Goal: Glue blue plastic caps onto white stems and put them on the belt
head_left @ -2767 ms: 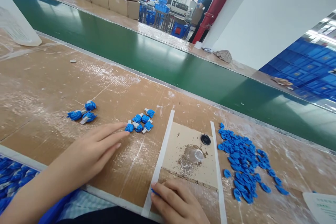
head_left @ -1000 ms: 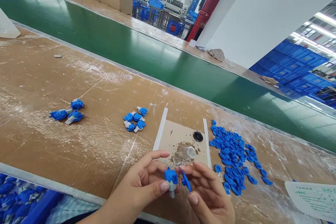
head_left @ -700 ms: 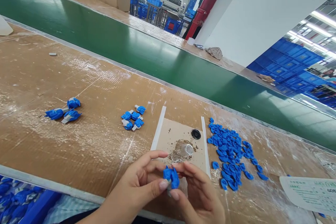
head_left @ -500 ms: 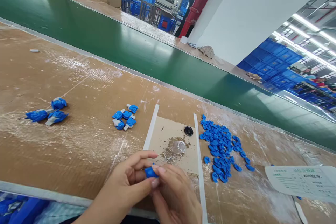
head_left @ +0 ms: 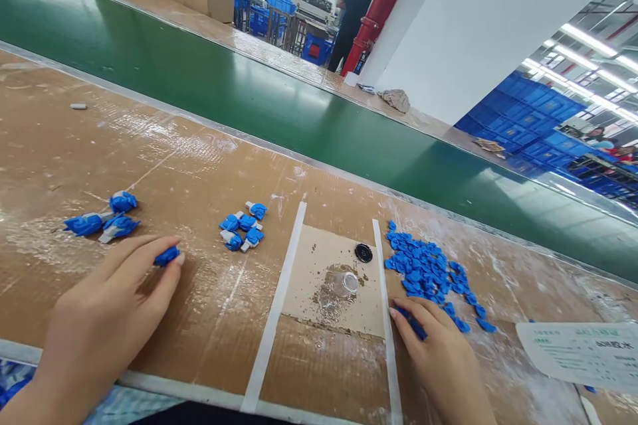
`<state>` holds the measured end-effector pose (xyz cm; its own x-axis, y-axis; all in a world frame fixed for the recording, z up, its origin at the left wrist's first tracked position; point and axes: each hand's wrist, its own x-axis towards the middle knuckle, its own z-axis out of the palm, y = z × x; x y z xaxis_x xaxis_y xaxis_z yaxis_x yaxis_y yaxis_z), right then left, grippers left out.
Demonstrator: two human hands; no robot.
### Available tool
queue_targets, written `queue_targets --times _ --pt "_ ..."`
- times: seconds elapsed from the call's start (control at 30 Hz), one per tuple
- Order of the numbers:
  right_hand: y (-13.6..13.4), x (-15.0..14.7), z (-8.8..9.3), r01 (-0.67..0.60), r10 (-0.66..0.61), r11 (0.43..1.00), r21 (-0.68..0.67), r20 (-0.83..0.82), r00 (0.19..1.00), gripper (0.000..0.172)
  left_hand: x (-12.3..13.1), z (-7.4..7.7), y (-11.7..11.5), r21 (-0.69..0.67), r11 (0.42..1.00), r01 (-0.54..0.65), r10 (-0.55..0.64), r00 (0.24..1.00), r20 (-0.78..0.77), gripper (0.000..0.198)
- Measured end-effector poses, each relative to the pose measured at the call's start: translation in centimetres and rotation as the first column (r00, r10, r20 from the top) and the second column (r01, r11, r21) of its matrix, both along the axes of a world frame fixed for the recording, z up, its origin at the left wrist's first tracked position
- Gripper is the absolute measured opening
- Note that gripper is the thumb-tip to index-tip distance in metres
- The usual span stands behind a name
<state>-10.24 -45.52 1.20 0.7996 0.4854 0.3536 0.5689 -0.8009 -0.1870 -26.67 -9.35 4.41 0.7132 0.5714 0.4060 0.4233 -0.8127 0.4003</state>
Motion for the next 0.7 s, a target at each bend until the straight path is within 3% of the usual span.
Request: queue_targets --times 0.07,0.13,0.27,0.37,0.53,0.6,0.7 --pt "0.3 0.1 0.1 -0.013 0.013 0.999 -0.029 -0.006 1.000 0.044 0.2 0.0 1.2 0.177 0.982 0.065 -0.045 0.992 -0.115 0.032" --pt "0.5 0.2 0.4 -0.028 0.028 0.999 -0.040 0.008 1.000 0.042 0.5 0.1 1.9 0.248 0.962 0.116 -0.070 0.980 -0.184 0.035" --pt "0.8 0.3 1.1 -0.007 0.010 0.999 0.033 -0.077 0.997 0.038 1.4 0.2 1.9 0.252 0.947 0.198 -0.186 0.980 -0.070 0.029" --pt "1.1 -0.3 1.4 0.145 -0.105 0.980 0.139 -0.264 0.959 0.038 2.5 0.3 1.2 0.230 0.907 0.352 -0.351 0.935 -0.049 0.027" --pt "0.4 -1.7 1.1 0.458 -0.301 0.858 0.231 -0.497 0.814 0.054 4.1 -0.1 0.7 0.259 0.812 0.524 -0.513 0.851 -0.114 0.030" --pt "0.0 -2.1 1.0 0.474 -0.338 0.838 0.270 -0.425 0.839 0.053 4.5 -0.5 0.9 0.286 0.791 0.542 -0.526 0.840 -0.136 0.033" --pt "-0.2 -2.2 1.0 0.307 -0.264 0.902 0.304 -0.176 0.948 0.042 4.7 -1.1 1.2 0.303 0.778 0.550 -0.534 0.833 -0.142 0.034"
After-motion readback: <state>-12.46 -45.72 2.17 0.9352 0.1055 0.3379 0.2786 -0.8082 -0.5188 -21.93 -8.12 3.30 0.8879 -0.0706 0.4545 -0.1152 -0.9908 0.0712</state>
